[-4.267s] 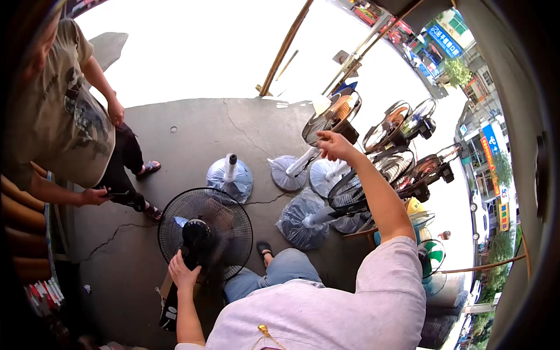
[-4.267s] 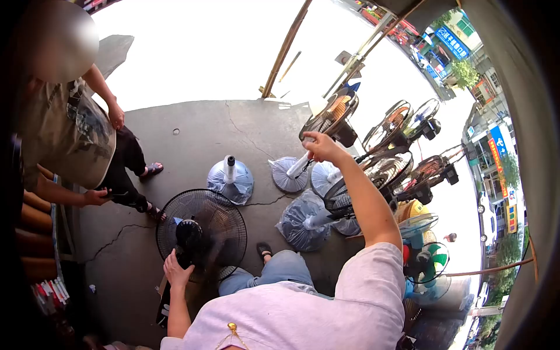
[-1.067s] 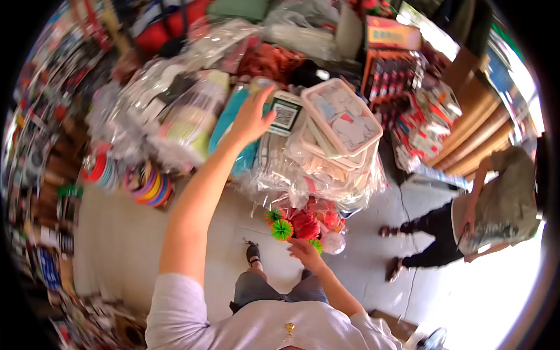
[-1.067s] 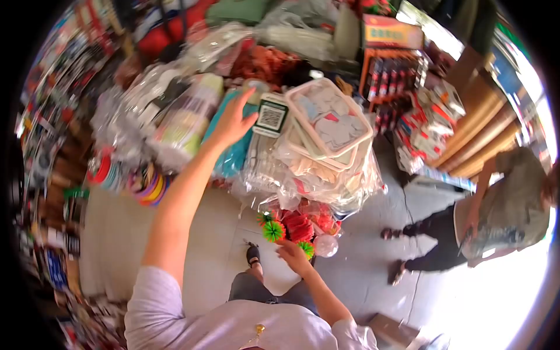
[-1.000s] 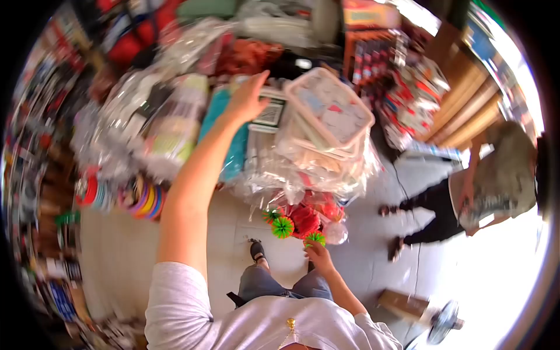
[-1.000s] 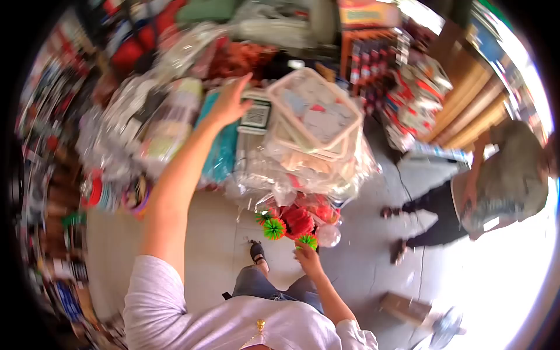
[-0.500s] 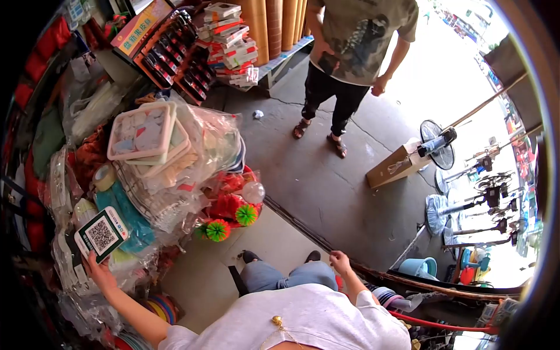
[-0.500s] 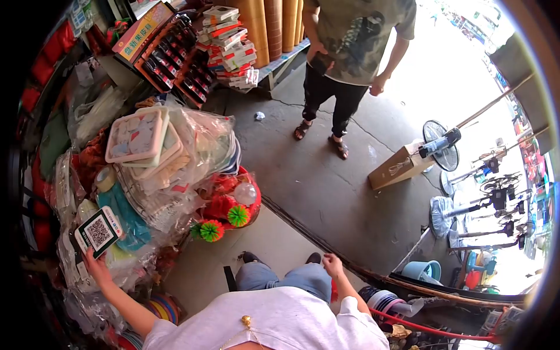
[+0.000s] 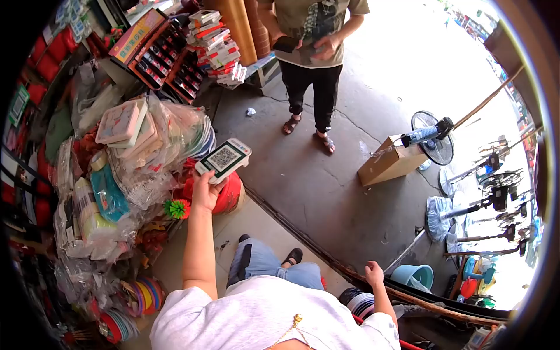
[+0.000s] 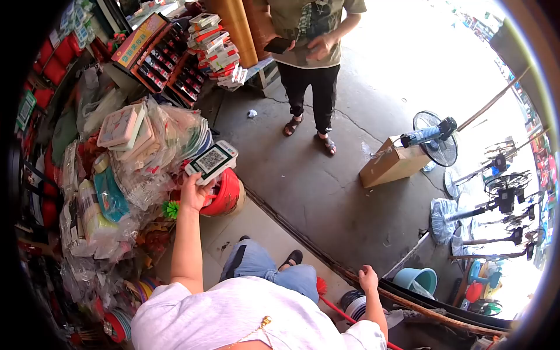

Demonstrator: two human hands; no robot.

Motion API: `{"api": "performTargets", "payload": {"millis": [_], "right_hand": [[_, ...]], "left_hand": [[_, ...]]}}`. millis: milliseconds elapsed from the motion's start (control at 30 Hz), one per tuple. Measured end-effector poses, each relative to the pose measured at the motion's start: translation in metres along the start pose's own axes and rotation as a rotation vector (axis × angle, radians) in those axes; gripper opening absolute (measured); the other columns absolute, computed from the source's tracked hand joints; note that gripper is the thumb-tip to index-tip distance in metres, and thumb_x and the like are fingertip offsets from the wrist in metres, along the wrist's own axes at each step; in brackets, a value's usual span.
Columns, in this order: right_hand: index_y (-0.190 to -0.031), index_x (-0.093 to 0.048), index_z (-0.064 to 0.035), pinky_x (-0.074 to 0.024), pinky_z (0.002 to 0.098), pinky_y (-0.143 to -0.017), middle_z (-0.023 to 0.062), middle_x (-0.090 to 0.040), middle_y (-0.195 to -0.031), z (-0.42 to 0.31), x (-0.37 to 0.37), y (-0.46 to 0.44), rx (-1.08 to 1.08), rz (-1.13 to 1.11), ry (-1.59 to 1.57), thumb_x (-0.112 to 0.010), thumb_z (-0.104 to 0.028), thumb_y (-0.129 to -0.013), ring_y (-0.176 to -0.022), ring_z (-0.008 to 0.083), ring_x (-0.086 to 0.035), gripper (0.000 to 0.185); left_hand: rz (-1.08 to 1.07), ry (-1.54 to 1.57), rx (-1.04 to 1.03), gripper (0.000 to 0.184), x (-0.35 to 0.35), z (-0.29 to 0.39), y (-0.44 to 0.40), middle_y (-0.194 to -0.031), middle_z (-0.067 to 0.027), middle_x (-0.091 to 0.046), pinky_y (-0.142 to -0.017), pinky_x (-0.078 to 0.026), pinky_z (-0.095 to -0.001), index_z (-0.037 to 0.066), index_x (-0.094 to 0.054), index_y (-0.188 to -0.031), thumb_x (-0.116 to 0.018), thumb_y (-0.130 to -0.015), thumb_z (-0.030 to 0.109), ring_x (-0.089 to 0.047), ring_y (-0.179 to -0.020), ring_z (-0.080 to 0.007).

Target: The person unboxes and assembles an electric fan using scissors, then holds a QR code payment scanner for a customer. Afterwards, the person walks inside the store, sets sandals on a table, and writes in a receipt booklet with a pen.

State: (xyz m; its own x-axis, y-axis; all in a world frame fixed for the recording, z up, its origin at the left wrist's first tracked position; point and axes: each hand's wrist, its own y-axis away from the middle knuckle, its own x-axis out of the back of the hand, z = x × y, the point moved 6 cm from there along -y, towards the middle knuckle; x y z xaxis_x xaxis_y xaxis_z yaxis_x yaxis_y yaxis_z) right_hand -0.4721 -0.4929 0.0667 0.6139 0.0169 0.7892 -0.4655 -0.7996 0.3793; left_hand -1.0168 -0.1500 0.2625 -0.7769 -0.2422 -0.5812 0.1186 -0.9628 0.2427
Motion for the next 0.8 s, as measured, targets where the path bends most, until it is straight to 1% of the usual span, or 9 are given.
{"api": "performTargets", "payload": {"millis": [100,200,300,400,500,633,700,767,800], "right_hand": [[-0.108,-0.055,0.0021,-0.05,0.0297,-0.06,0.0127,-0.063,-0.085,0.051,-0.038,0.01,-0.07,0.121,-0.326,-0.057,-0.018,-0.079,-0.066,0.0179,-0.06,0.035],[-0.11,-0.054,0.0007,-0.0484,0.0261,-0.051,0.0093,-0.06,-0.082,0.055,-0.117,0.051,-0.309,-0.092,-0.677,-0.055,-0.013,-0.081,-0.058,0.0154,-0.057,0.032],[-0.115,-0.05,-0.0016,-0.0492,0.0267,-0.052,0.0086,-0.061,-0.08,-0.025,-0.129,0.087,-0.477,-0.28,-0.937,-0.054,-0.017,-0.086,-0.061,0.0157,-0.059,0.033],[-0.115,-0.051,-0.0003,-0.0455,0.0232,-0.058,0.0068,-0.061,-0.081,-0.129,-0.022,0.056,-0.164,-0.017,-1.129,-0.052,-0.014,-0.087,-0.065,0.0127,-0.056,0.031],[-0.11,-0.054,0.0012,-0.0422,0.0249,-0.05,0.0061,-0.059,-0.074,-0.257,0.157,0.065,0.407,0.192,-1.278,-0.054,-0.012,-0.085,-0.057,0.0123,-0.051,0.028],[-0.074,-0.053,0.0027,-0.0414,0.0332,-0.05,0.0146,-0.06,-0.068,-0.416,0.284,0.152,1.504,-0.31,-1.322,-0.049,-0.021,-0.09,-0.052,0.0227,-0.052,0.029],[-0.097,-0.056,0.0051,-0.0416,0.0327,-0.045,0.0178,-0.055,-0.063,-0.453,0.29,0.165,1.459,-0.416,-1.331,-0.057,-0.021,-0.087,-0.05,0.0239,-0.051,0.027],[-0.092,-0.063,0.0014,-0.0241,0.0233,-0.036,0.0048,-0.055,-0.061,-0.47,0.286,0.165,1.581,-0.083,-1.428,-0.056,-0.025,-0.087,-0.039,0.0094,-0.042,0.028],[-0.091,-0.063,0.0015,-0.0238,0.0233,-0.036,0.005,-0.054,-0.061,-0.475,0.283,0.167,1.575,-0.103,-1.433,-0.056,-0.024,-0.087,-0.039,0.0094,-0.042,0.027]], "left_hand": [[-0.052,-0.02,0.019,0.038,-0.024,-0.029,-0.01,-0.107,-0.0109,-0.053,-0.072,-0.057,-0.0406,0.014,-0.033,-0.112,-0.052,-0.081,0.003,-0.059,-0.092,-0.0267],[-0.066,-0.071,0.046,0.037,-0.045,-0.044,-0.013,-0.107,-0.0104,-0.053,-0.069,-0.057,-0.0398,0.014,-0.035,-0.112,-0.053,-0.081,0.004,-0.06,-0.091,-0.0256],[-0.112,-0.09,0.073,0.043,-0.057,-0.054,-0.021,-0.108,-0.0111,-0.051,-0.067,-0.058,-0.038,0.013,-0.031,-0.116,-0.053,-0.08,0.005,-0.06,-0.088,-0.0252],[-0.097,-0.124,0.114,0.041,-0.055,-0.062,-0.038,-0.107,-0.0108,-0.051,-0.067,-0.058,-0.0376,0.014,-0.032,-0.115,-0.053,-0.08,0.005,-0.06,-0.088,-0.0242],[-0.121,-0.129,0.163,0.042,-0.053,-0.067,-0.06,-0.107,-0.0104,-0.052,-0.067,-0.058,-0.0384,0.013,-0.033,-0.115,-0.053,-0.08,0.003,-0.06,-0.088,-0.0244],[-0.173,-0.166,0.196,0.043,-0.058,-0.068,-0.087,-0.108,-0.0106,-0.052,-0.067,-0.058,-0.0386,0.013,-0.033,-0.117,-0.053,-0.08,0.002,-0.06,-0.089,-0.0247],[-0.153,-0.181,0.203,0.043,-0.06,-0.067,-0.101,-0.109,-0.0108,-0.052,-0.068,-0.058,-0.0391,0.012,-0.034,-0.117,-0.053,-0.08,0.002,-0.059,-0.091,-0.025],[-0.152,-0.178,0.204,0.04,-0.064,-0.067,-0.114,-0.109,-0.0106,-0.052,-0.069,-0.057,-0.0403,0.011,-0.035,-0.116,-0.053,-0.08,0.002,-0.058,-0.092,-0.0255],[-0.169,-0.18,0.215,0.04,-0.064,-0.066,-0.119,-0.109,-0.0105,-0.052,-0.07,-0.057,-0.0409,0.011,-0.035,-0.116,-0.053,-0.08,0.003,-0.058,-0.092,-0.0257]]}}
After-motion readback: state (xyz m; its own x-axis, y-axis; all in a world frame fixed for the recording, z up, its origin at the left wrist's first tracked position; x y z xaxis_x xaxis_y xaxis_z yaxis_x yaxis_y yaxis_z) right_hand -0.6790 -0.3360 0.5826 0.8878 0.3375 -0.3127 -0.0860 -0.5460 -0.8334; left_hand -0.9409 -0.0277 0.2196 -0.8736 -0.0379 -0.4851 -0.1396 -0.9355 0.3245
